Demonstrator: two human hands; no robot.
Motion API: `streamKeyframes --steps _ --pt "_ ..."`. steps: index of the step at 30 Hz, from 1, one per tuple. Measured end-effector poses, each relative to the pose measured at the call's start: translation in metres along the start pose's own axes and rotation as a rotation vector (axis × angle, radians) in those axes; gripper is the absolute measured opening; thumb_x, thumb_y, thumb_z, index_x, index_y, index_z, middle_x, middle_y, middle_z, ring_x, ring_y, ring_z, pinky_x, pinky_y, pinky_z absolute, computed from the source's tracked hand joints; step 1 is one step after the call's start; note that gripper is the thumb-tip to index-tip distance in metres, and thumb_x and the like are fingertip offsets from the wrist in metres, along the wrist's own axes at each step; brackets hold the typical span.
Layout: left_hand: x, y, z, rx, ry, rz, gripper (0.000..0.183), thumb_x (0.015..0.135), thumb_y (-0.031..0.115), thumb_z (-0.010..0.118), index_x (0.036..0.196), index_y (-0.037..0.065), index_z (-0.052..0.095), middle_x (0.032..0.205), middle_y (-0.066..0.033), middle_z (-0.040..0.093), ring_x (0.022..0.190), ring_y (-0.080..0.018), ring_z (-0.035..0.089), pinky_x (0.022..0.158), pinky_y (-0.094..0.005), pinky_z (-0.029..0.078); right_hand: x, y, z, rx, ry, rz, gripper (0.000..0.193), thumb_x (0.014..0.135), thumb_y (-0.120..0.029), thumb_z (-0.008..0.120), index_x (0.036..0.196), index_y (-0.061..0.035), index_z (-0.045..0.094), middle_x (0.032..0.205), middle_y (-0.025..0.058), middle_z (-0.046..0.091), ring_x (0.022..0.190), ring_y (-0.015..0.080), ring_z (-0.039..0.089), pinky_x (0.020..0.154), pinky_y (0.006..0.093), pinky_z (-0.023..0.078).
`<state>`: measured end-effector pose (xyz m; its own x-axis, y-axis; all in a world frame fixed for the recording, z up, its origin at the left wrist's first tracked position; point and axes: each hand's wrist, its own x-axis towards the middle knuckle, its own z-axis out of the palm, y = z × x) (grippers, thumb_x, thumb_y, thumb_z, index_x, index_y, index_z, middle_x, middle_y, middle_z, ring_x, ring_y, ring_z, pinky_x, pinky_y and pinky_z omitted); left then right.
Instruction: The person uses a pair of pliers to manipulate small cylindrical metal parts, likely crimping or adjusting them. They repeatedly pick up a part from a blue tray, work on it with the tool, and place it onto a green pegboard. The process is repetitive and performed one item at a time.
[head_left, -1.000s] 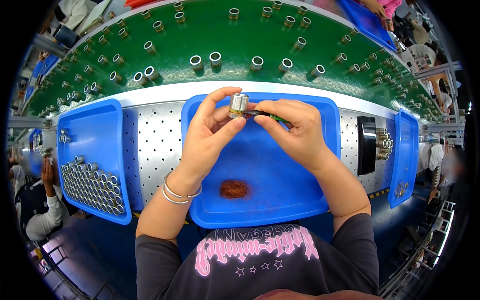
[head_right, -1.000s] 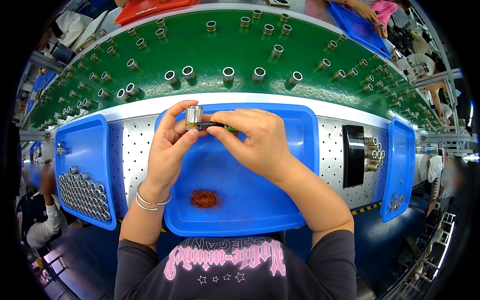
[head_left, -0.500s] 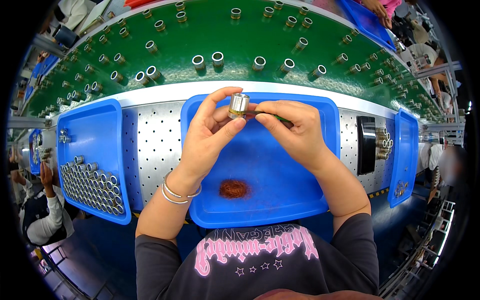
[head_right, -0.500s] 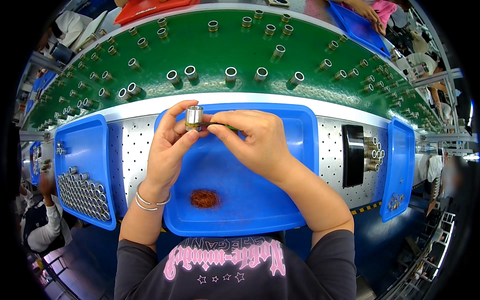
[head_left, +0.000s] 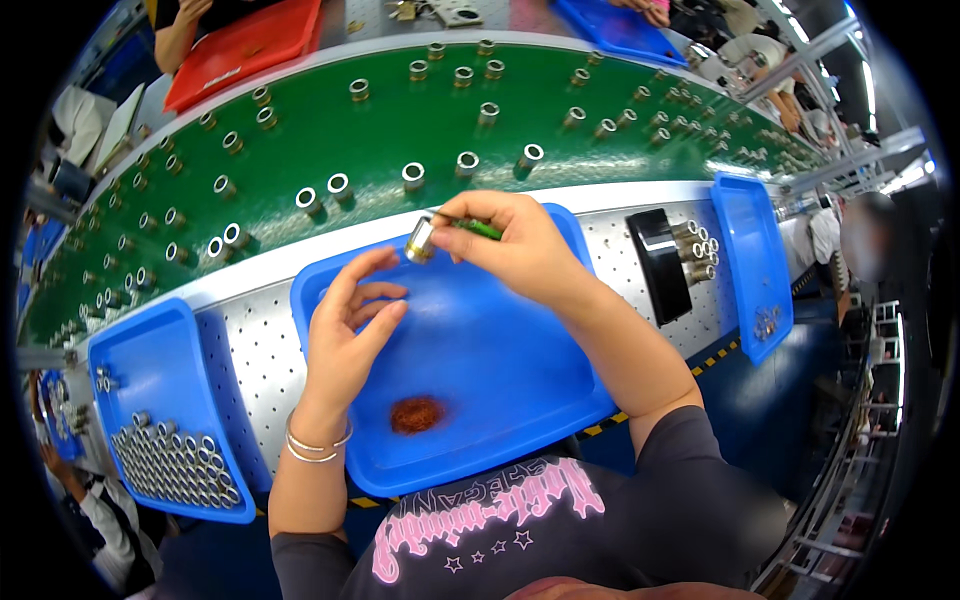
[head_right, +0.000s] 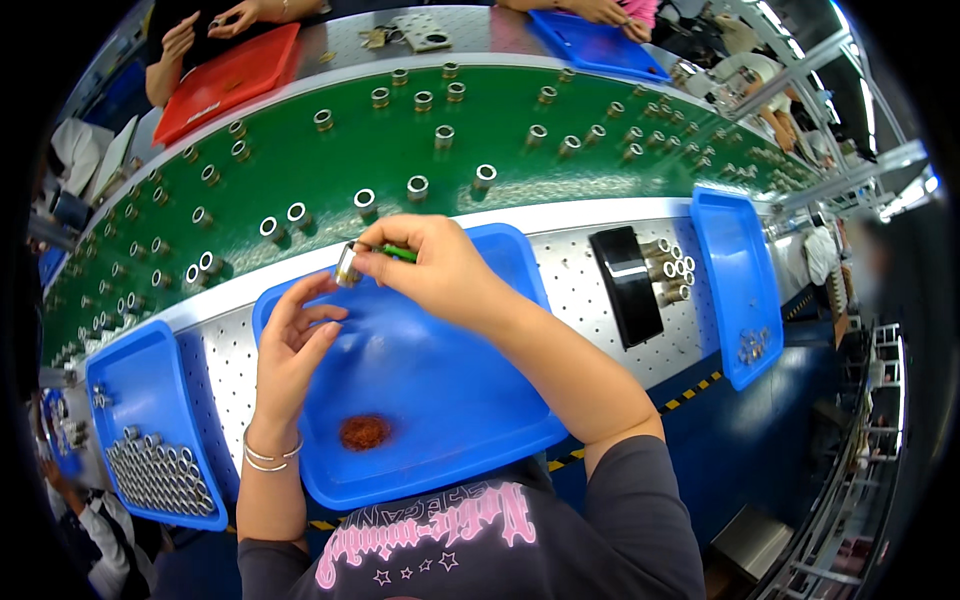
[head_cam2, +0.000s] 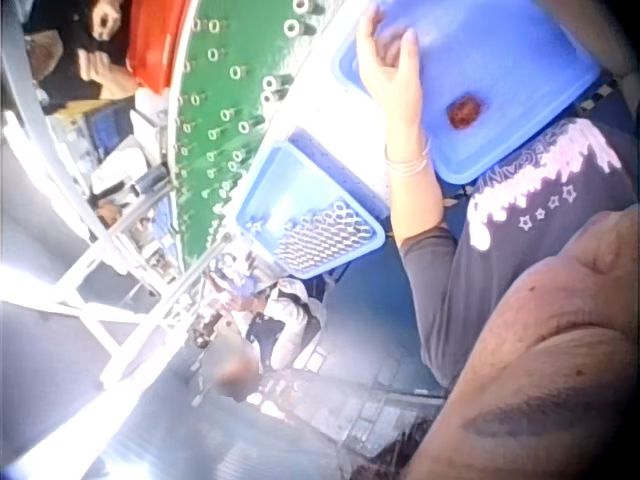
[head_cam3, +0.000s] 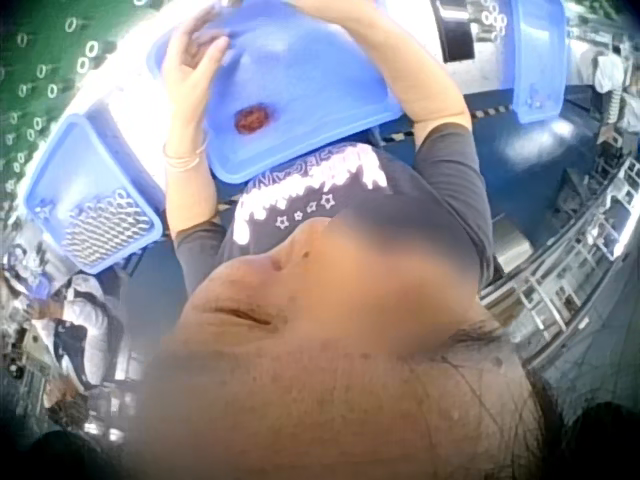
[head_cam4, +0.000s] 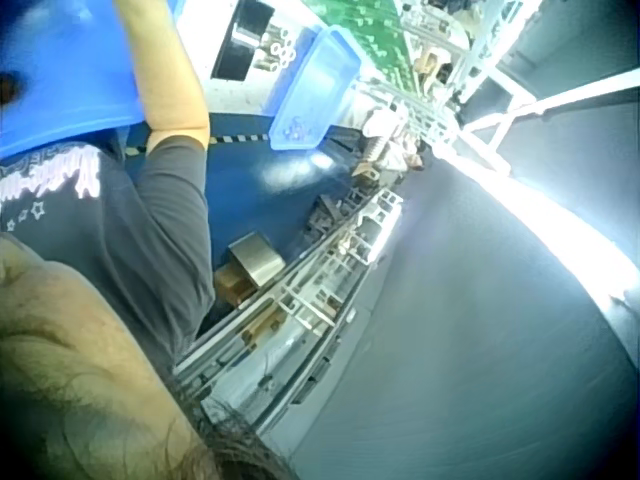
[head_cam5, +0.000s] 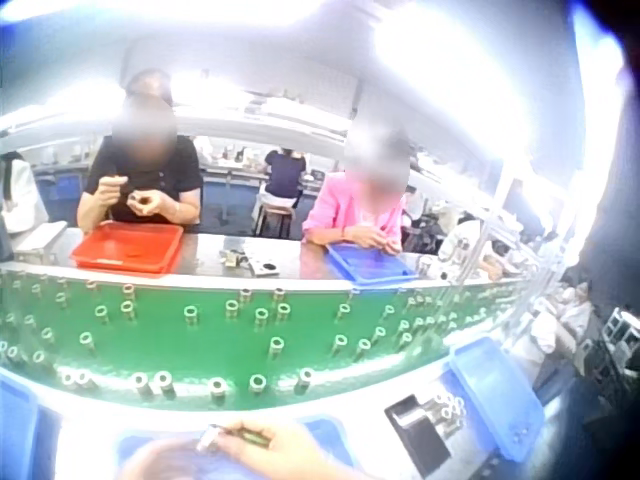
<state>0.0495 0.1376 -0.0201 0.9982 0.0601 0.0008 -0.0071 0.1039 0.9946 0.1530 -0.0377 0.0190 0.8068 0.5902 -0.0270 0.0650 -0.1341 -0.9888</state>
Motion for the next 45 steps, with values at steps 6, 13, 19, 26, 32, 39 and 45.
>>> streamKeyframes --steps 6,13,19,26,32,39,45 --pt "-0.005 0.003 -0.005 0.373 -0.218 -0.142 0.021 0.077 0.003 0.065 0.098 0.004 0.065 0.057 -0.0033 0.053 0.072 -0.0105 0.058 0.067 -0.0241 0.044 0.028 0.004 -0.059 -0.412 0.221 -0.17 0.017 0.08 -0.014 0.063 0.088 -0.0001 0.064 0.079 0.0068 0.065 0.072 0.0133 0.059 0.067 0.0252 0.046" --pt "-0.004 0.014 0.007 0.629 -0.243 0.256 0.028 0.072 0.008 0.068 0.1 0.004 0.062 0.097 -0.0128 0.063 0.093 -0.0267 0.058 0.083 -0.0345 0.045 0.075 0.074 -0.15 -0.923 0.604 -0.119 0.013 0.076 -0.022 0.062 0.081 -0.0111 0.068 0.081 0.0114 0.065 0.08 0.0293 0.062 0.07 0.0378 0.048" --pt "-0.006 0.015 0.008 0.688 -0.462 0.21 0.036 0.073 0.012 0.068 0.108 0.006 0.06 0.106 -0.0138 0.061 0.1 -0.0312 0.055 0.097 -0.0405 0.037 0.062 0.062 -0.115 -0.565 0.624 -0.1 0.014 0.077 -0.021 0.065 0.087 -0.0115 0.066 0.082 0.0091 0.066 0.076 0.0247 0.063 0.065 0.032 0.049" --pt "-0.003 0.013 0.034 0.681 -0.167 0.174 0.035 0.069 0.002 0.066 0.104 0.001 0.06 0.105 -0.0149 0.061 0.101 -0.0309 0.055 0.096 -0.0372 0.037 0.033 0.049 -0.038 -0.4 0.145 -0.377 0.015 0.075 -0.022 0.065 0.082 -0.0086 0.067 0.08 0.0096 0.066 0.076 0.0268 0.064 0.067 0.0344 0.049" --pt "0.005 -0.005 0.044 0.636 -0.27 0.093 0.031 0.073 -0.001 0.062 0.104 -0.003 0.058 0.094 -0.0122 0.062 0.088 -0.0217 0.059 0.082 -0.0292 0.044 0.013 0.058 -0.048 -0.337 0.018 -0.449 0.013 0.074 -0.019 0.065 0.081 -0.0088 0.067 0.076 0.0093 0.066 0.073 0.0285 0.063 0.064 0.0366 0.048" --pt "0.013 -0.008 0.042 0.426 -0.127 -0.147 0.009 0.087 -0.001 0.049 0.08 -0.004 0.056 0.071 -0.0067 0.058 0.065 -0.0107 0.054 0.065 -0.021 0.043 0.014 0.051 -0.062 -0.402 -0.149 -0.416 0.018 0.073 -0.024 0.066 0.081 -0.0084 0.067 0.074 0.0106 0.065 0.069 0.0297 0.062 0.062 0.038 0.047" --pt "0.017 -0.012 0.046 0.671 -0.223 0.127 0.011 0.079 -0.006 0.046 0.073 -0.002 0.055 0.073 -0.0102 0.058 0.071 -0.0169 0.055 0.069 -0.0249 0.042 0.022 0.058 -0.062 -0.396 -0.189 -0.413 0.02 0.072 -0.025 0.067 0.084 -0.0082 0.067 0.077 0.0113 0.065 0.072 0.03 0.061 0.063 0.0384 0.047"
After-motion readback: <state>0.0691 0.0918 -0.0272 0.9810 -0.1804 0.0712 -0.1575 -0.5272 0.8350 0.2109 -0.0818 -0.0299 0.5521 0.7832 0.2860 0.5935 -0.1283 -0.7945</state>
